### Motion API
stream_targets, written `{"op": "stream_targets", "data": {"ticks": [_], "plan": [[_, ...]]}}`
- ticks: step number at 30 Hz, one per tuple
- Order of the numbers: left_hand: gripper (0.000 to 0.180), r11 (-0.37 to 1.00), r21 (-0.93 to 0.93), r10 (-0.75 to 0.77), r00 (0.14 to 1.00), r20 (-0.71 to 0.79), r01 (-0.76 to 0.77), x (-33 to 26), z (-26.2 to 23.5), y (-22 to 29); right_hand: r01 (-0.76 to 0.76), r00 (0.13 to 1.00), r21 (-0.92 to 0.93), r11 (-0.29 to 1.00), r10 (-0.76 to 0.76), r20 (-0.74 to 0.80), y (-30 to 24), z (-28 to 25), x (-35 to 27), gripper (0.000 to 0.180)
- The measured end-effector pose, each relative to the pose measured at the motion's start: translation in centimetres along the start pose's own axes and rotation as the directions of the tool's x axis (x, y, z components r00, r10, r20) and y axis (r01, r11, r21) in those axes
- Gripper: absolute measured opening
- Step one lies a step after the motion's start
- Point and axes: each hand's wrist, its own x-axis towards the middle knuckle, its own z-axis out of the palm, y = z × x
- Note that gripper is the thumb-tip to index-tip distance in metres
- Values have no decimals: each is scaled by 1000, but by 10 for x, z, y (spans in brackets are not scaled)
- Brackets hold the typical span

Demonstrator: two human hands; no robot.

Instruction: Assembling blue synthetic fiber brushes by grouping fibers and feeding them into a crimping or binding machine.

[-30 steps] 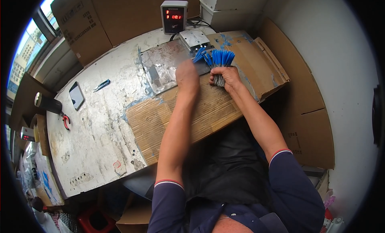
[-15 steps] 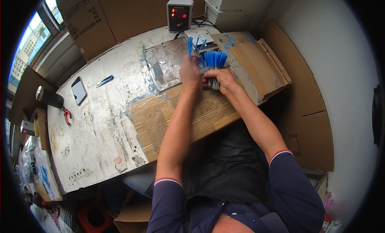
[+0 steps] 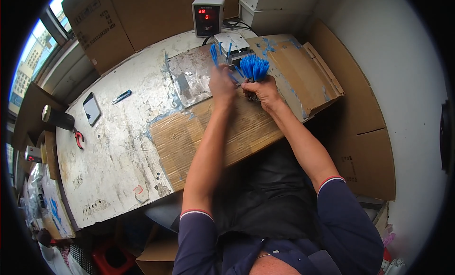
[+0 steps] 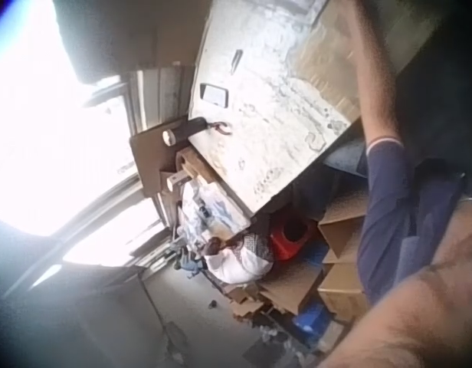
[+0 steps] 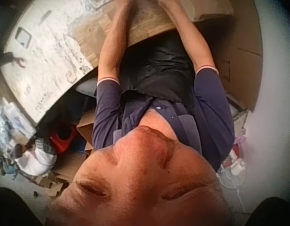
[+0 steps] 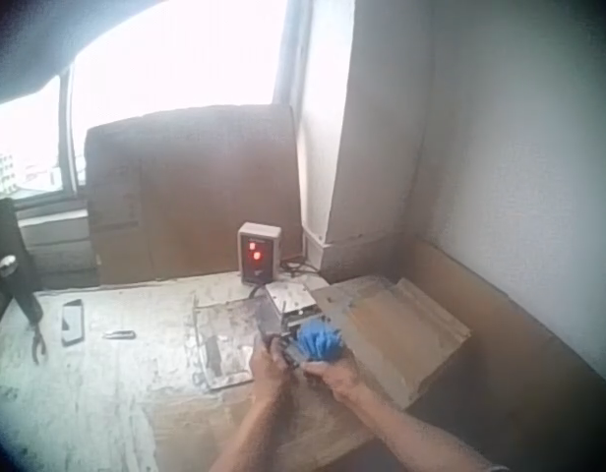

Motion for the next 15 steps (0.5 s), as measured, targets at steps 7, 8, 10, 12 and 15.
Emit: {"op": "stream_targets", "data": {"ticks": [7,8,10,12,15], "plan": [[12,998,15,-63,998,-17,64,2,-1,-12,76,994,-47,996,-72,83,-1,2,-5,15],[11,996,88,20,999,-36,-17,1,0,-12,96,993,-69,993,-91,76,-3,5,-9,15],[10,998,55,-4,999,-45,7,3,1,-12,5,999,20,1000,-5,42,-2,4,-6,15],[8,998,24,-56,998,-36,57,5,3,-10,-83,996,196,977,78,33,3,-1,0,16],[8,999,28,-25,999,-35,26,6,1,-10,-108,994,93,990,110,-12,0,6,-2,15]]}}
